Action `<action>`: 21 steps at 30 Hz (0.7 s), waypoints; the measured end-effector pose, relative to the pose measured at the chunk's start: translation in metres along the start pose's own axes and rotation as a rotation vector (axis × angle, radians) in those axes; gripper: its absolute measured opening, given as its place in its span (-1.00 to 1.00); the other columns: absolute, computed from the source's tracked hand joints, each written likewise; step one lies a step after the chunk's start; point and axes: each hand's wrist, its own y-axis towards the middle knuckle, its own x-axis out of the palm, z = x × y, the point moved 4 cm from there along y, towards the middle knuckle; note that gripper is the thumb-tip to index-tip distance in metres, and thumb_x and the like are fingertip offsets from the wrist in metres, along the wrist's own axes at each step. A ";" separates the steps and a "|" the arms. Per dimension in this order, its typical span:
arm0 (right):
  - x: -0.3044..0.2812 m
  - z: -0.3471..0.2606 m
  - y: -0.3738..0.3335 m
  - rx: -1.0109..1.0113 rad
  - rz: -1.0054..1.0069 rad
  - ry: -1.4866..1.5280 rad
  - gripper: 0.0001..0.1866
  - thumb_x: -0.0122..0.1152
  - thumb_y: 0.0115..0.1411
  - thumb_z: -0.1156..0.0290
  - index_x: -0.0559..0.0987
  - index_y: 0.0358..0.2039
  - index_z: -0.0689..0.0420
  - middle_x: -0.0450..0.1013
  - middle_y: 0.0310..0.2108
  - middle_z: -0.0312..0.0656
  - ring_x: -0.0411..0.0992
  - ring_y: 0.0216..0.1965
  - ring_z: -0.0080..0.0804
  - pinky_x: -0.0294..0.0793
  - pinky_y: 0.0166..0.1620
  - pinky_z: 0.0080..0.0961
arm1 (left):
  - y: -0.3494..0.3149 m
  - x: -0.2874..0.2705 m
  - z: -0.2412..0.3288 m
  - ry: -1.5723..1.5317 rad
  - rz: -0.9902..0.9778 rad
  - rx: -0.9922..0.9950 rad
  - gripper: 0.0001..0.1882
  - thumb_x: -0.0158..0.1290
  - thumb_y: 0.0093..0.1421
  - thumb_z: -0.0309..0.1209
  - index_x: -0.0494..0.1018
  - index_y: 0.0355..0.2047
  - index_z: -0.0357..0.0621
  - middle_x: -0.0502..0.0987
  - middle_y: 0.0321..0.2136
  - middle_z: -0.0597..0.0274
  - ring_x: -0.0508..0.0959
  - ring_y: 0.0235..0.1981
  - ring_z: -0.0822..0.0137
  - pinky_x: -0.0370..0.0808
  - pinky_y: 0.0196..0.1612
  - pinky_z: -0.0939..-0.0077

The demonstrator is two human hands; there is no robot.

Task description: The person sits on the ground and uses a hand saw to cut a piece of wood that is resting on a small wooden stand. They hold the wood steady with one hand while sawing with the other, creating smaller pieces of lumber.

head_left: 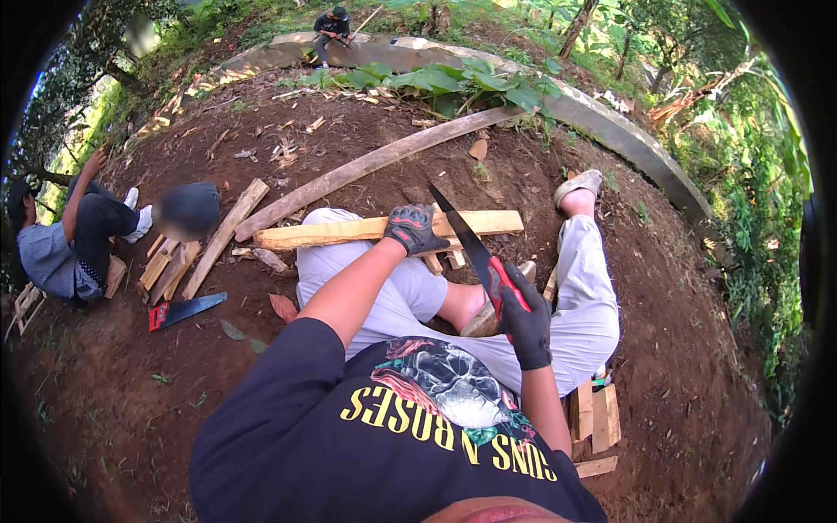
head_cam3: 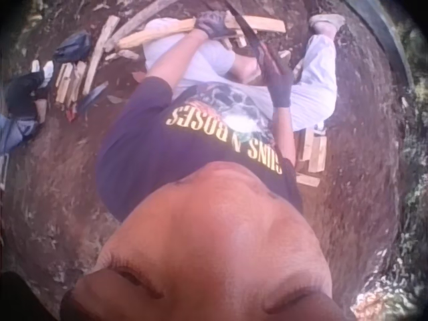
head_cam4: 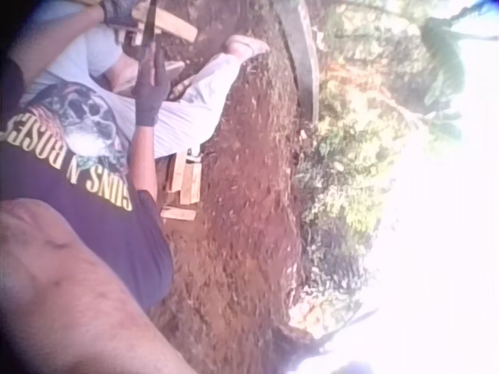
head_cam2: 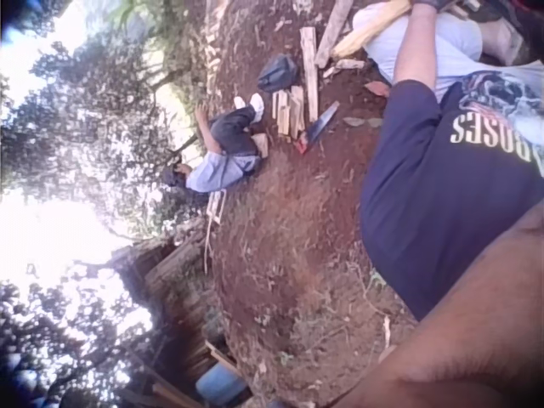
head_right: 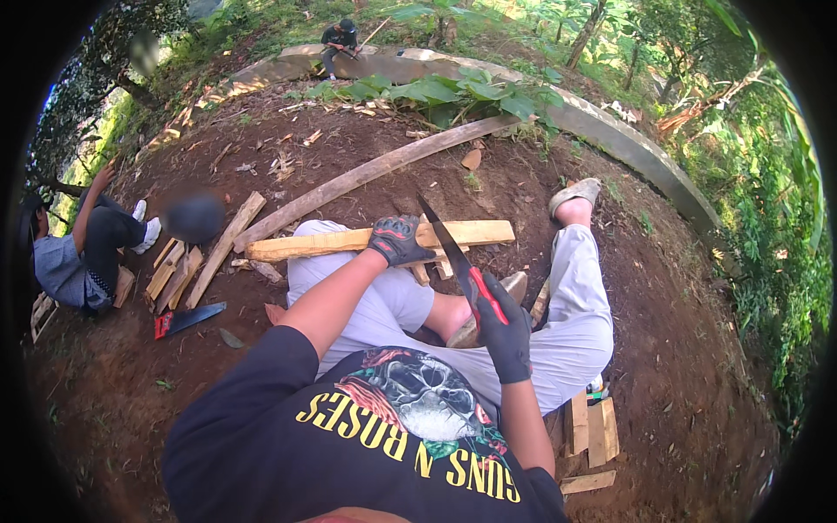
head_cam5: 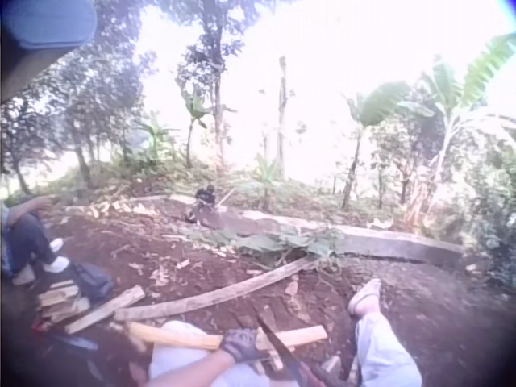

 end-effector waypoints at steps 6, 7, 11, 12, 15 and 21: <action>0.070 0.037 0.097 -0.111 0.002 -0.002 -0.49 0.28 0.39 0.33 0.57 0.33 0.11 0.60 0.19 0.01 0.56 0.20 -0.28 0.50 0.23 -0.35 | 0.007 -0.006 0.006 0.023 -0.017 0.015 -0.11 0.32 -0.04 0.38 0.60 0.04 -0.14 0.68 -0.04 -0.07 0.68 0.04 -0.02 0.57 0.14 0.07; 0.074 0.046 0.101 -0.044 0.006 0.117 -0.49 0.28 0.39 0.33 0.56 0.33 0.11 0.60 0.20 0.01 0.55 0.22 -0.29 0.49 0.24 -0.34 | 0.004 -0.004 0.010 0.021 0.006 0.024 -0.10 0.32 -0.05 0.38 0.61 0.03 -0.15 0.69 -0.05 -0.07 0.69 0.02 -0.02 0.58 0.13 0.06; 0.070 0.033 0.068 0.074 -0.064 0.158 -0.49 0.26 0.41 0.34 0.56 0.35 0.02 0.64 0.05 -0.12 0.60 -0.36 -0.48 0.64 -0.27 -0.43 | -0.005 -0.007 -0.003 0.006 0.012 -0.032 -0.10 0.31 -0.05 0.39 0.61 0.03 -0.14 0.69 -0.04 -0.06 0.70 -0.01 0.00 0.59 0.11 0.08; 0.058 0.032 0.051 0.087 -0.043 0.140 -0.49 0.24 0.42 0.35 0.56 0.37 -0.02 0.64 -0.02 -0.18 0.45 -0.57 -0.60 0.52 -0.49 -0.50 | -0.001 -0.002 -0.005 -0.004 0.009 -0.050 -0.10 0.30 -0.05 0.39 0.61 0.02 -0.14 0.70 -0.07 -0.04 0.71 -0.02 0.00 0.59 0.10 0.08; 0.008 0.018 -0.014 -0.117 -0.011 -0.141 -0.45 0.19 0.42 0.30 0.49 0.39 0.13 0.65 0.02 0.00 0.62 -0.03 -0.32 0.59 0.01 -0.42 | -0.002 0.002 -0.003 0.017 0.039 -0.029 -0.09 0.29 -0.04 0.40 0.61 0.04 -0.15 0.70 -0.10 -0.04 0.71 -0.03 0.00 0.59 0.09 0.06; -0.048 -0.014 -0.095 0.215 -0.040 0.029 -0.40 0.12 0.37 0.42 0.45 0.41 0.23 0.56 -0.31 -0.24 0.36 -0.55 -0.66 0.39 -0.47 -0.60 | -0.003 0.013 -0.002 0.025 0.044 -0.025 -0.17 0.31 -0.02 0.35 0.61 -0.02 -0.12 0.69 -0.11 0.02 0.68 -0.02 0.03 0.55 0.06 0.07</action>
